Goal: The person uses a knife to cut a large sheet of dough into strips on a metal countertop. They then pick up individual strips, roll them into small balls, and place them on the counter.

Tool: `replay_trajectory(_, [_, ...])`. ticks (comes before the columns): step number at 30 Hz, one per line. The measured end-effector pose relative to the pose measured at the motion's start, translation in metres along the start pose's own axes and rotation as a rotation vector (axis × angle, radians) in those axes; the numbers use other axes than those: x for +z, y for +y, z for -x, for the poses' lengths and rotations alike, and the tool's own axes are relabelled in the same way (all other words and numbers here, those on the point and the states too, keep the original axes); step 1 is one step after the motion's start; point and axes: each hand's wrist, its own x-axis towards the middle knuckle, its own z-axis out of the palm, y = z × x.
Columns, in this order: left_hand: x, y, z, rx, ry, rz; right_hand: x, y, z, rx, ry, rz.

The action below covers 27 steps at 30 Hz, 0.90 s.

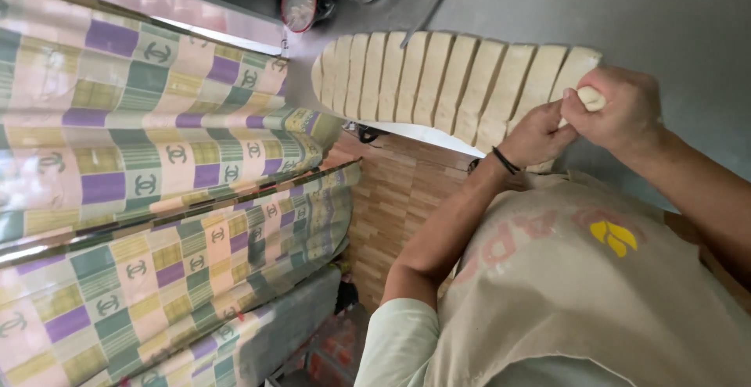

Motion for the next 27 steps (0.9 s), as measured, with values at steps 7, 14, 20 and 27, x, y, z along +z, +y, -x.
replay_trajectory(7, [-0.011,0.033,0.002,0.113,-0.216,-0.164,-0.01,0.11,-0.039,0.985,-0.529,0.329])
replay_trajectory(14, [-0.047,0.018,-0.004,-0.097,-0.241,-0.322,0.02,0.215,-0.028,0.575,0.113,0.232])
replay_trajectory(20, [-0.076,0.051,-0.017,-0.238,-0.201,-0.212,0.027,-0.057,-0.02,0.983,-0.285,-0.484])
replay_trajectory(27, [-0.109,-0.047,0.019,-0.142,-0.565,0.343,0.055,-0.071,0.027,0.915,0.016,-0.783])
